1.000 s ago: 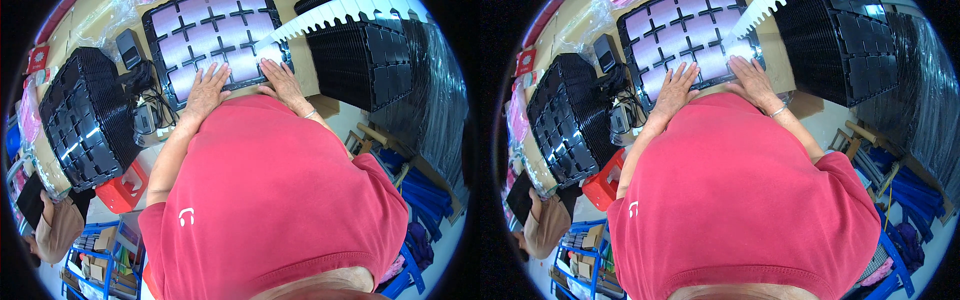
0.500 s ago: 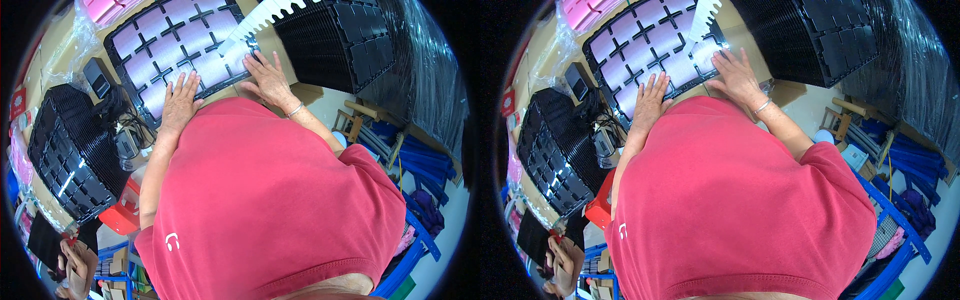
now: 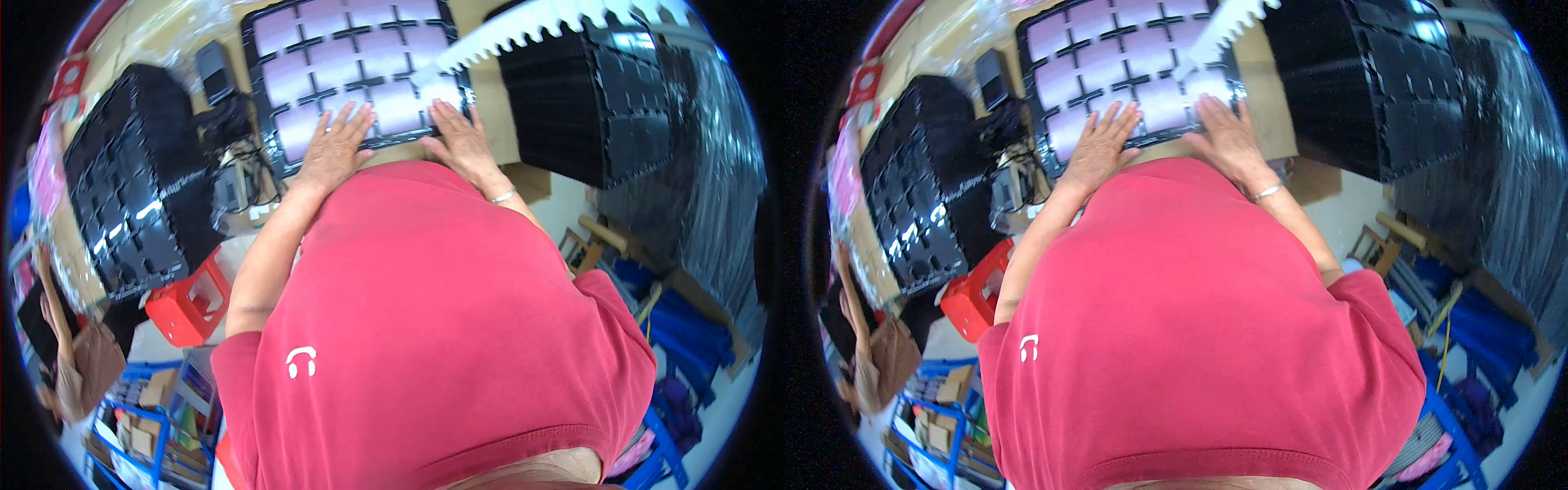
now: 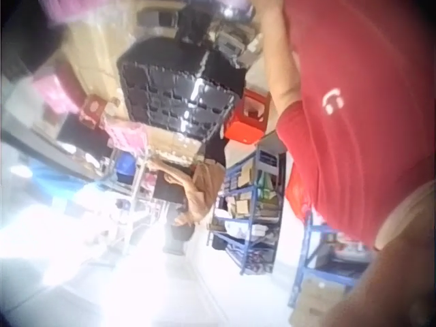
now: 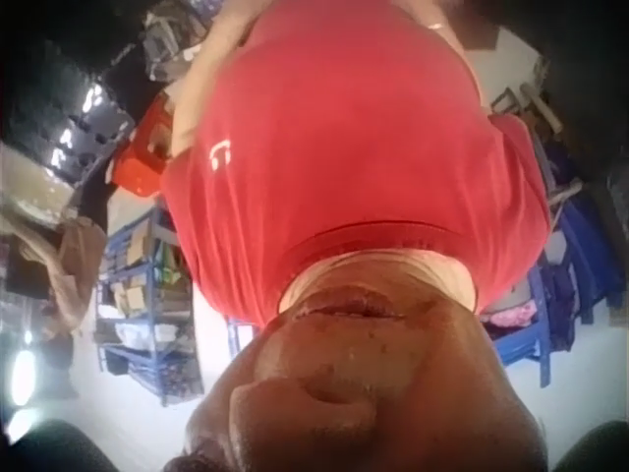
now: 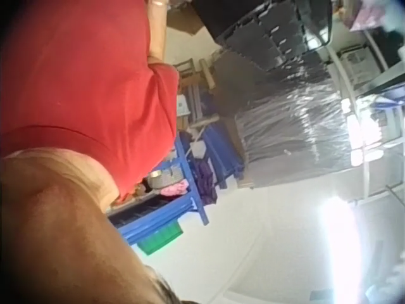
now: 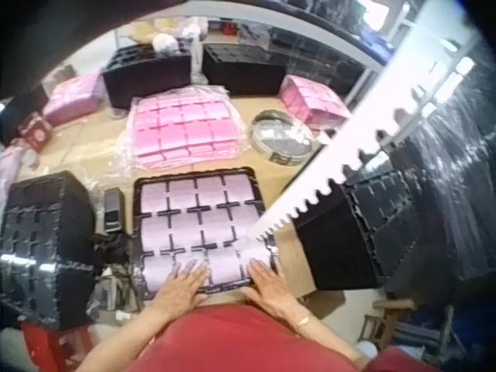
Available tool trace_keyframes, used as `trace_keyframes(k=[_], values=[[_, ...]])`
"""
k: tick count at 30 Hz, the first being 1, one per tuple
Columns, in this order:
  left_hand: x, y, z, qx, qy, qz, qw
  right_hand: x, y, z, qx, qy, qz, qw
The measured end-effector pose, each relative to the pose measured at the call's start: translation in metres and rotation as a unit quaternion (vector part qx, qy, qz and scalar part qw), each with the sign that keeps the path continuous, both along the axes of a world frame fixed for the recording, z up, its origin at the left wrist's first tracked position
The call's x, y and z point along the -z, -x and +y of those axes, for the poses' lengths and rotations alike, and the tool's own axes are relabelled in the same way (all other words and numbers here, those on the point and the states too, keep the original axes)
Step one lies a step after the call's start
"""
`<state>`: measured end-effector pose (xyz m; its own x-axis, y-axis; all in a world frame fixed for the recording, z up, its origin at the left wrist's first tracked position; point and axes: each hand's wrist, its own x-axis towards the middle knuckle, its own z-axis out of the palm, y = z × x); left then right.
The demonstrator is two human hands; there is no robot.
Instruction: The person places pink foam blocks into black plastic grid trays and applies white dividers by hand.
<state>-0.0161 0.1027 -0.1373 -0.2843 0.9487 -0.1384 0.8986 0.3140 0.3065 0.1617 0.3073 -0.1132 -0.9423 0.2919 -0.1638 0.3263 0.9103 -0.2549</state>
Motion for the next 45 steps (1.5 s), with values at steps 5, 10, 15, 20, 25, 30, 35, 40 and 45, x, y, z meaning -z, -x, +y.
trace_keyframes(k=[5, 10, 15, 20, 25, 30, 35, 40, 45], values=[[-0.001, -0.006, 0.000, 0.016, -0.025, 0.005, 1.000, 0.001, 0.025, -0.011, -0.113, 0.033, 0.090, 0.989], [-0.007, -0.008, -0.005, 0.012, -0.047, -0.005, 0.999, 0.020, 0.035, -0.015, -0.135, 0.008, 0.069, 0.988], [-0.009, -0.003, -0.029, -0.038, -0.070, -0.028, 0.996, 0.021, 0.036, -0.018, -0.130, -0.017, 0.067, 0.989], [-0.013, -0.010, -0.049, -0.114, -0.038, -0.029, 0.992, 0.025, 0.036, -0.018, -0.126, -0.018, 0.053, 0.990], [-0.015, -0.018, -0.052, -0.164, -0.009, 0.029, 0.986, 0.026, 0.034, -0.016, -0.128, -0.016, 0.052, 0.990], [-0.027, -0.025, -0.053, -0.209, 0.137, 0.109, 0.962, 0.024, 0.033, -0.016, -0.141, 0.000, 0.052, 0.989], [-0.052, -0.022, -0.050, -0.206, 0.250, 0.131, 0.937, 0.022, 0.035, -0.012, -0.152, 0.012, 0.048, 0.987], [-0.039, -0.011, -0.034, -0.173, 0.048, 0.097, 0.979, 0.016, 0.037, -0.006, -0.160, 0.017, 0.023, 0.987], [-0.018, 0.008, 0.007, -0.235, -0.040, 0.092, 0.967, 0.006, 0.041, -0.007, -0.114, 0.074, 0.073, 0.988]])
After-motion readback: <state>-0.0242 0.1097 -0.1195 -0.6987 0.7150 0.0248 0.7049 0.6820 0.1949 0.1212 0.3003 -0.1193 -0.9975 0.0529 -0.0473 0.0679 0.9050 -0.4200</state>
